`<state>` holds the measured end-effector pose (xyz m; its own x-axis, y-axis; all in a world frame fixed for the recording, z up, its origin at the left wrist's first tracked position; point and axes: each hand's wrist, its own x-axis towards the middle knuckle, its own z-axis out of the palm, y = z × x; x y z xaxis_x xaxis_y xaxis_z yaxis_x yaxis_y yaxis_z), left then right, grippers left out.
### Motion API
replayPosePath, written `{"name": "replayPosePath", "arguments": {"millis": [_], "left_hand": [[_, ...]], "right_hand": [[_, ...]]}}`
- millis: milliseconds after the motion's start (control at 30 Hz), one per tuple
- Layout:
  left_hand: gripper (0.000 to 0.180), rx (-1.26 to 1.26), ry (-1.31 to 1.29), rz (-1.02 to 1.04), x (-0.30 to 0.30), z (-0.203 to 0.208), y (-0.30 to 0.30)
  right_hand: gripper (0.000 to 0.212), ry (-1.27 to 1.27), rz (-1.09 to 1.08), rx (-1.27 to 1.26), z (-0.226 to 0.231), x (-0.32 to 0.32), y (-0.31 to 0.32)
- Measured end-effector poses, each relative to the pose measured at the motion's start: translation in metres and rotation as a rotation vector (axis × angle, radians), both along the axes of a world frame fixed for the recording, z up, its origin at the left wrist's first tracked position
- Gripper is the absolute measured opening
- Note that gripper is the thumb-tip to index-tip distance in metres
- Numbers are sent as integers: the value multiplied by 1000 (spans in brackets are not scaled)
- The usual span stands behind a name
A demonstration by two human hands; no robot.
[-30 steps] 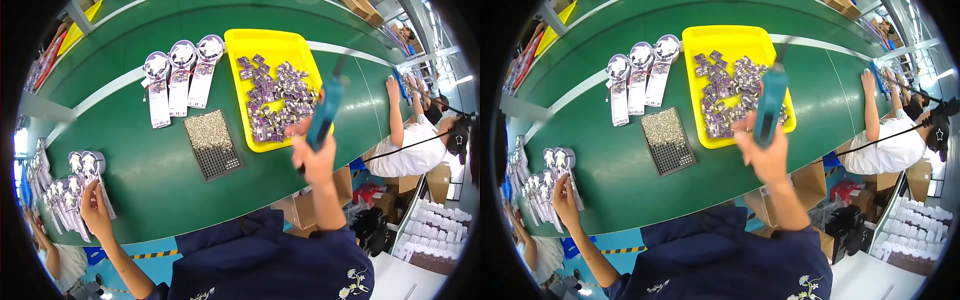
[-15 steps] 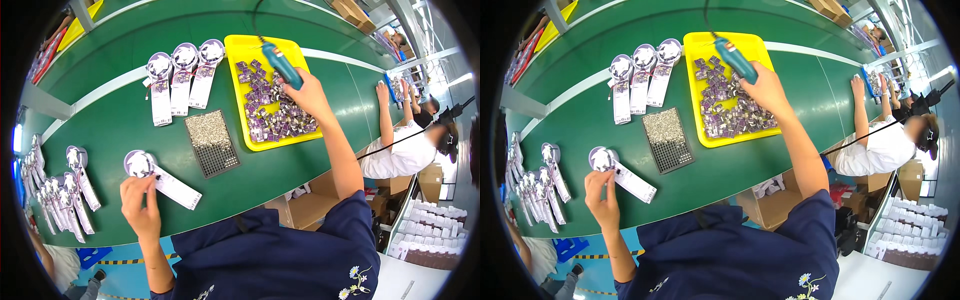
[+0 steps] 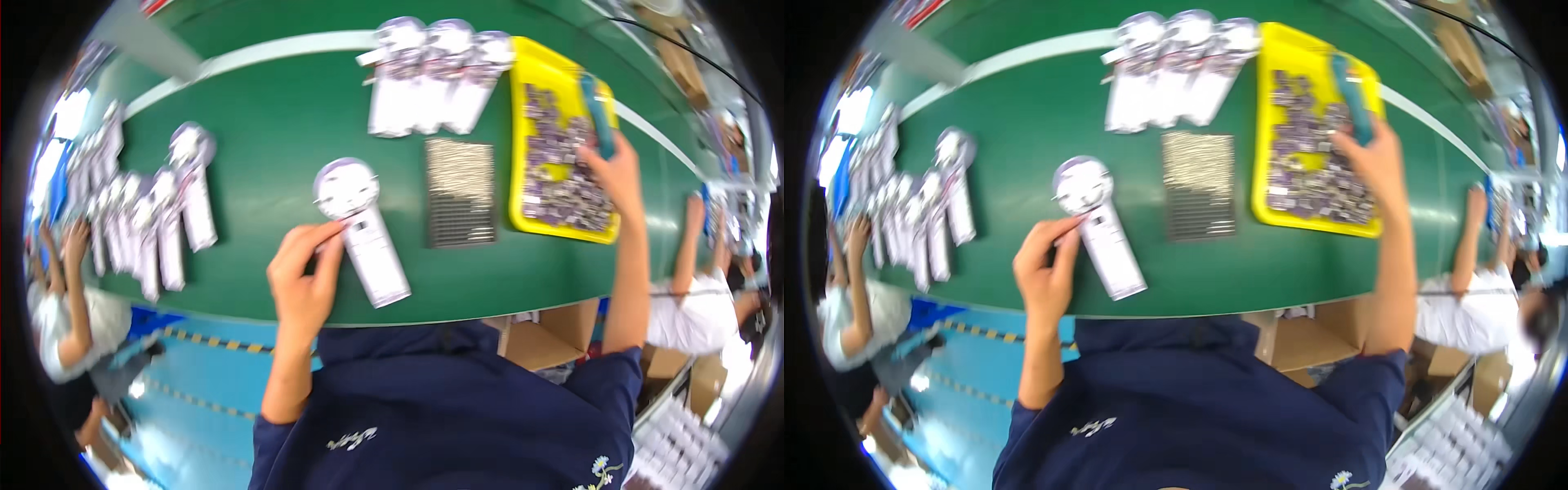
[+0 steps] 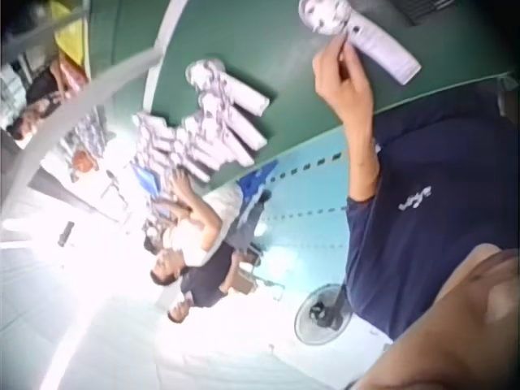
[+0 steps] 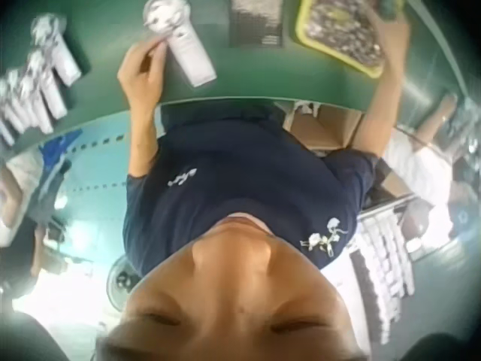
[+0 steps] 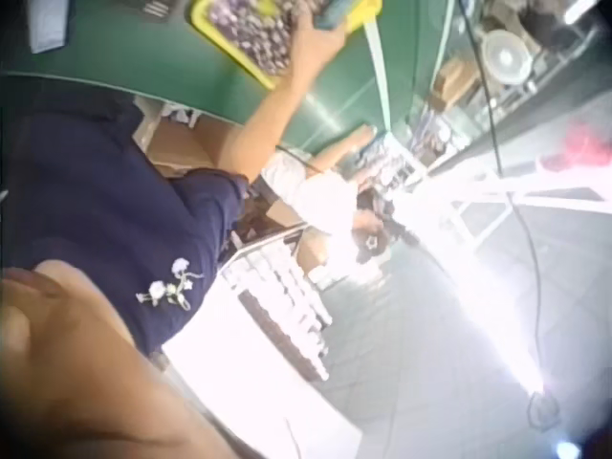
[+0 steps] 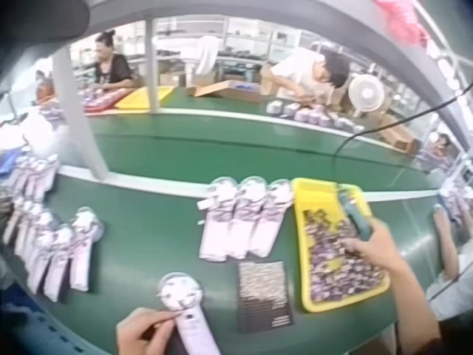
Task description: Installing circuit boards and components into portable hand fans using an electric screwdriver.
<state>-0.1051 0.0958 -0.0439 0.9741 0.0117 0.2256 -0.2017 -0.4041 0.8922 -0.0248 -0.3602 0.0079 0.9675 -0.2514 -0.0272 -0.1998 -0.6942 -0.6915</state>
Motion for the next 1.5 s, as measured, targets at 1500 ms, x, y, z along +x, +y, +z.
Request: {"name": "replayPosePath", "arguments": {"millis": [1500], "left_hand": [[14,-360,381,-124,2,14,6]], "right_hand": [[42,-42,121,641,-2,-86,282]]}}
